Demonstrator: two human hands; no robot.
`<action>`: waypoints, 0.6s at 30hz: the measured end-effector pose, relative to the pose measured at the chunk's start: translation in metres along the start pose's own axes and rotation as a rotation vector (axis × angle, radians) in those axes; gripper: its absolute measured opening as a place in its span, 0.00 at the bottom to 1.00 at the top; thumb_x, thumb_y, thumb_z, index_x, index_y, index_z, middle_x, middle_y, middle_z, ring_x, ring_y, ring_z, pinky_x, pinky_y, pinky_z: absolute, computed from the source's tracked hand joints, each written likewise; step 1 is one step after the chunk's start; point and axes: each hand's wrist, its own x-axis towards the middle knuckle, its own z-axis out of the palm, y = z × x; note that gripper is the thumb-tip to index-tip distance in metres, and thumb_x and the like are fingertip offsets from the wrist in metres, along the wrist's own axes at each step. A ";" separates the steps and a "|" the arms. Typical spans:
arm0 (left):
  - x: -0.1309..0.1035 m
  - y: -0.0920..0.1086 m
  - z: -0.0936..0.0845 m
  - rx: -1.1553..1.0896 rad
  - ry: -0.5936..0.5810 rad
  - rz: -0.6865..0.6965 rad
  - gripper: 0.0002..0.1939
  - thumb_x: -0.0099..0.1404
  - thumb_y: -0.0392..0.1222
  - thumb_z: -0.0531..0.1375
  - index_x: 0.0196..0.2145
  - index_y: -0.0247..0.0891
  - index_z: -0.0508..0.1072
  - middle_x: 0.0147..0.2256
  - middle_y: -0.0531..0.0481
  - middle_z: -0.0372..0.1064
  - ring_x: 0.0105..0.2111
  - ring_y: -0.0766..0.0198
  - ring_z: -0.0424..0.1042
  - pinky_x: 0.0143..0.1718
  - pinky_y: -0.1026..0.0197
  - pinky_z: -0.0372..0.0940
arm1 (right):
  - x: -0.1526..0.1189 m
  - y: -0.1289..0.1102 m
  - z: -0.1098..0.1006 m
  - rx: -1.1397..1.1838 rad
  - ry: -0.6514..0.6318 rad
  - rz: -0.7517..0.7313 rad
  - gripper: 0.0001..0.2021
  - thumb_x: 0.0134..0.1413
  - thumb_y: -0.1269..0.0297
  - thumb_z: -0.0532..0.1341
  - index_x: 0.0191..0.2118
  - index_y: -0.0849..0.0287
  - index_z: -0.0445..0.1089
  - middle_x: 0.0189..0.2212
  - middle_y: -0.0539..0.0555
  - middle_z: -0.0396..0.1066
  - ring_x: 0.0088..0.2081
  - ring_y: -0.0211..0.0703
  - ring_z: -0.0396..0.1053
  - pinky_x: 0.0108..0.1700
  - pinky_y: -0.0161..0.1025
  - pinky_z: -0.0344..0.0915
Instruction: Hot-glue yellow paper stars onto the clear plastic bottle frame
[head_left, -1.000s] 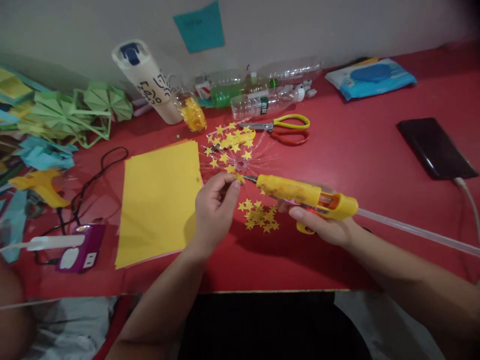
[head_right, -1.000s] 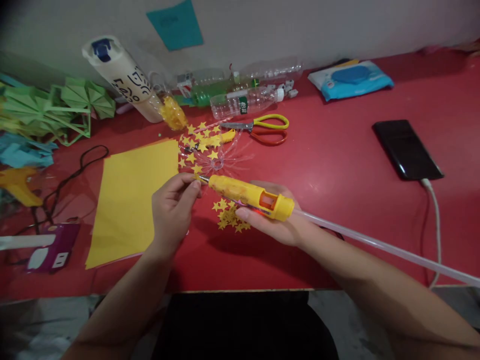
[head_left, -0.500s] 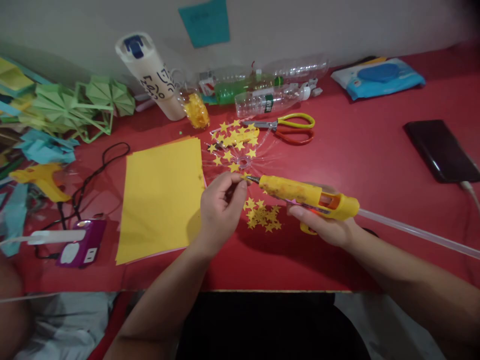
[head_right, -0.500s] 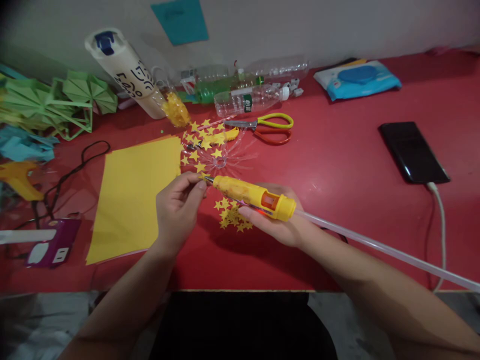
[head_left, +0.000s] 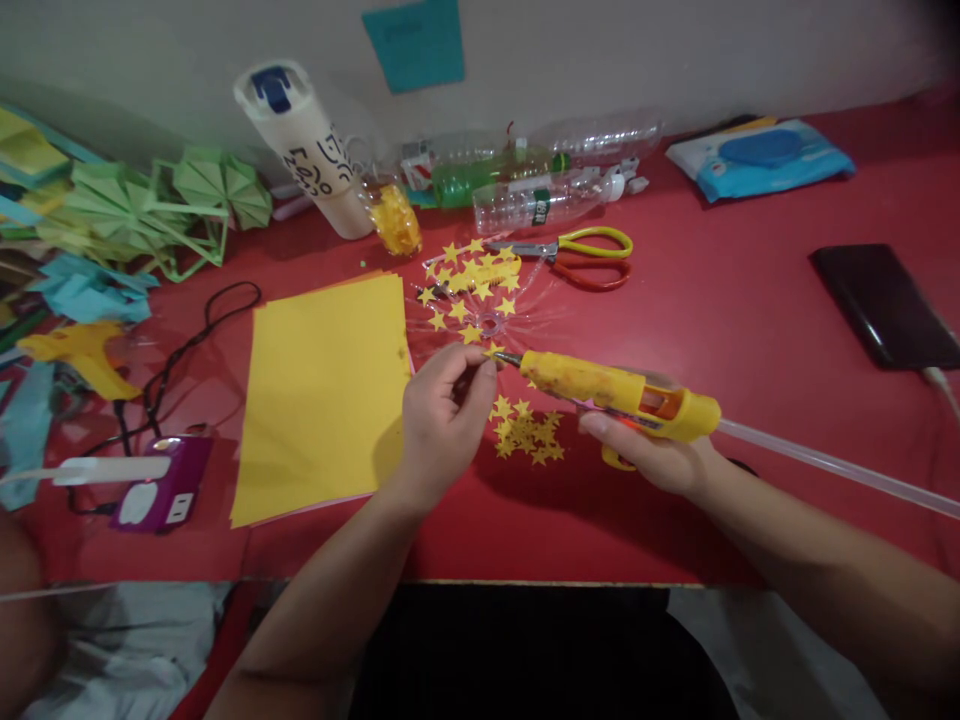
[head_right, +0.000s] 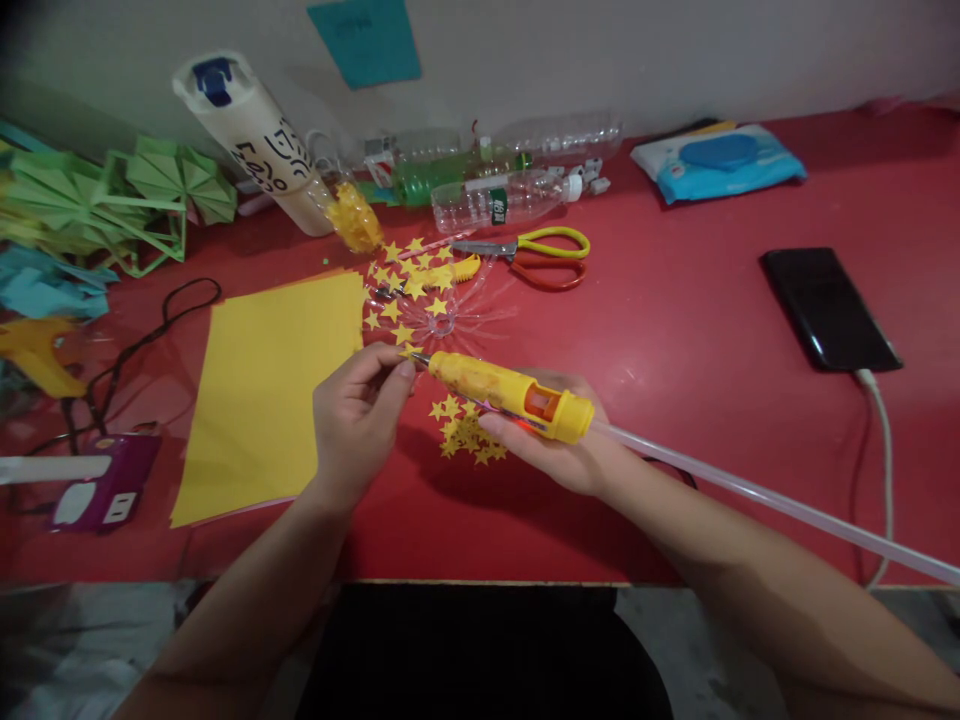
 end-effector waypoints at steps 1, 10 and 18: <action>0.000 -0.001 0.000 0.000 0.002 0.012 0.08 0.64 0.35 0.55 0.26 0.39 0.67 0.22 0.56 0.60 0.22 0.71 0.59 0.24 0.66 0.57 | -0.001 0.002 0.001 -0.013 0.012 -0.009 0.18 0.56 0.45 0.57 0.29 0.55 0.71 0.22 0.50 0.68 0.22 0.39 0.65 0.25 0.38 0.63; 0.000 -0.005 0.001 0.041 0.029 0.090 0.08 0.64 0.34 0.56 0.27 0.39 0.68 0.22 0.56 0.61 0.21 0.71 0.59 0.24 0.66 0.57 | 0.000 0.001 0.003 0.011 0.063 -0.117 0.13 0.56 0.51 0.60 0.28 0.54 0.69 0.22 0.50 0.70 0.22 0.39 0.68 0.23 0.37 0.65; 0.001 -0.003 0.001 0.060 0.032 0.086 0.08 0.63 0.35 0.55 0.26 0.39 0.68 0.21 0.56 0.61 0.21 0.71 0.59 0.24 0.66 0.57 | 0.002 -0.003 0.002 0.007 0.063 -0.159 0.12 0.56 0.53 0.61 0.26 0.54 0.67 0.20 0.48 0.68 0.19 0.38 0.65 0.20 0.36 0.63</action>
